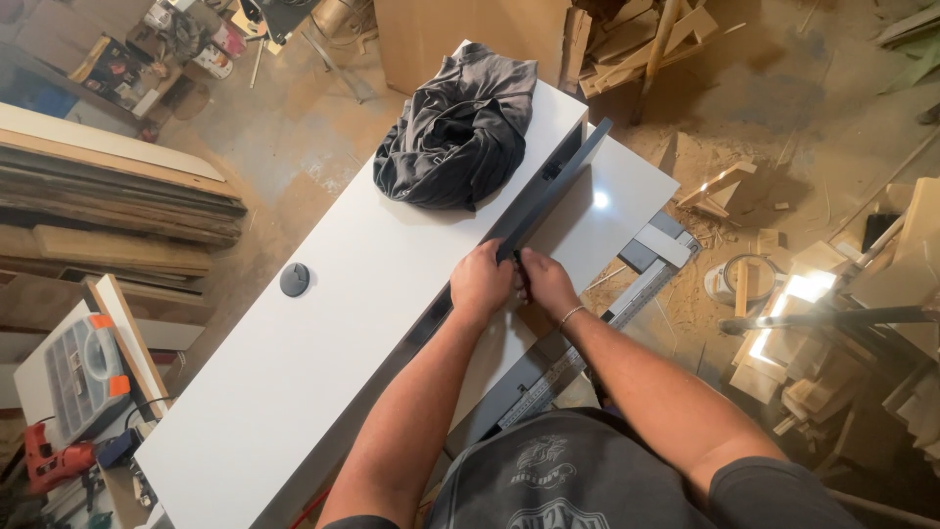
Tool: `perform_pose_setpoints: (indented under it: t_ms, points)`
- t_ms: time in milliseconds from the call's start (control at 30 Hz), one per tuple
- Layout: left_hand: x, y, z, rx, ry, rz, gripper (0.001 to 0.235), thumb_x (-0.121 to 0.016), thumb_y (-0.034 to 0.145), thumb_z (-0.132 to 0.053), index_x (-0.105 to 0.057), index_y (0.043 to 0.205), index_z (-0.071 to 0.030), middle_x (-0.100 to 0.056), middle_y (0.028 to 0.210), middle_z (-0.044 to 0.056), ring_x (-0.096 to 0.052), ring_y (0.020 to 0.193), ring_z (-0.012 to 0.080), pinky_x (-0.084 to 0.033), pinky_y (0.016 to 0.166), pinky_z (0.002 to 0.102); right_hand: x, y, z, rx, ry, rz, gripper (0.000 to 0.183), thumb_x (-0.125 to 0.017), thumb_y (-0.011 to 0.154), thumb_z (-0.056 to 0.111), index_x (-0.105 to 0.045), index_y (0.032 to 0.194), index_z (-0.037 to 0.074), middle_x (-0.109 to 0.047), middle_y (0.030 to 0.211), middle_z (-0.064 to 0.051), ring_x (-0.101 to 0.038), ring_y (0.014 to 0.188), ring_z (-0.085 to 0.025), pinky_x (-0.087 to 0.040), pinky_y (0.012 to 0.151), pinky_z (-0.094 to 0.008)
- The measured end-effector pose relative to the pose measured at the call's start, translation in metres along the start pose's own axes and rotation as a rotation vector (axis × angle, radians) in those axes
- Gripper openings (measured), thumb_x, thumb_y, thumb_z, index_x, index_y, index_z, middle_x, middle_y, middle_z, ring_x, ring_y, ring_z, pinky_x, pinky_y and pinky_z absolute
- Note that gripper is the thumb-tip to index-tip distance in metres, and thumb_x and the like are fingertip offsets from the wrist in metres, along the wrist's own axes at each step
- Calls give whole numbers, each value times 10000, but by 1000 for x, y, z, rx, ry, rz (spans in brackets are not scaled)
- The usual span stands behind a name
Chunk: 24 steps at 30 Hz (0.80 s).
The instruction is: Attaching a metal handle to a black cabinet door using a manual screwdriver in a workshop environment.
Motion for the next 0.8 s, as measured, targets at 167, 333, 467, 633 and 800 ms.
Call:
perform_pose_setpoints:
  t_ms: [167, 333, 467, 633, 800]
  points:
    - [0, 0, 0, 1, -24, 7, 503, -570, 949, -341, -627, 1405, -138, -732, 1181, 151, -685, 1143, 398, -551, 986, 524, 3, -1, 1, -23, -32, -27, 468, -706, 987, 381, -593, 1195, -23, -688, 847, -172, -688, 673, -257, -620, 576, -394]
    - [-1, 1, 0, -11, -3, 4, 490, -561, 942, -312, -627, 1403, -157, -728, 1191, 143, -681, 1152, 397, -549, 999, 522, -4, -49, 57, -13, -202, -46, 660, -521, 1039, 591, -642, 1268, -16, -675, 1240, -272, -607, 1241, -408, -458, 1095, -558]
    - [-1, -1, -1, -20, -7, 4, 500, -553, 940, -309, -621, 1410, -153, -724, 1203, 151, -677, 1155, 407, -547, 1001, 529, 4, -28, 28, 1, -170, -84, 449, -590, 1034, 476, -694, 1200, 72, -753, 984, -157, -720, 951, -282, -585, 891, -474]
    - [0, 0, -1, -5, -7, -5, 481, -566, 936, -300, -642, 1388, -153, -734, 1173, 133, -693, 1136, 382, -555, 983, 502, 8, -10, 10, -20, -51, -110, 377, -680, 990, 366, -662, 1162, 31, -735, 902, -154, -698, 736, -228, -634, 634, -341]
    - [-1, 0, 0, -4, 2, -1, 478, -570, 938, -304, -638, 1386, -152, -734, 1175, 135, -691, 1142, 386, -554, 990, 511, 7, -11, 14, -29, -27, -95, 468, -564, 1025, 483, -684, 1098, 37, -741, 891, -176, -722, 732, -254, -642, 631, -393]
Point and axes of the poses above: each hand's wrist, its own y-axis towards the middle knuckle, its own x-axis out of the back of the hand, z = x × y, the point moved 10 cm from there along y, towards the middle knuckle
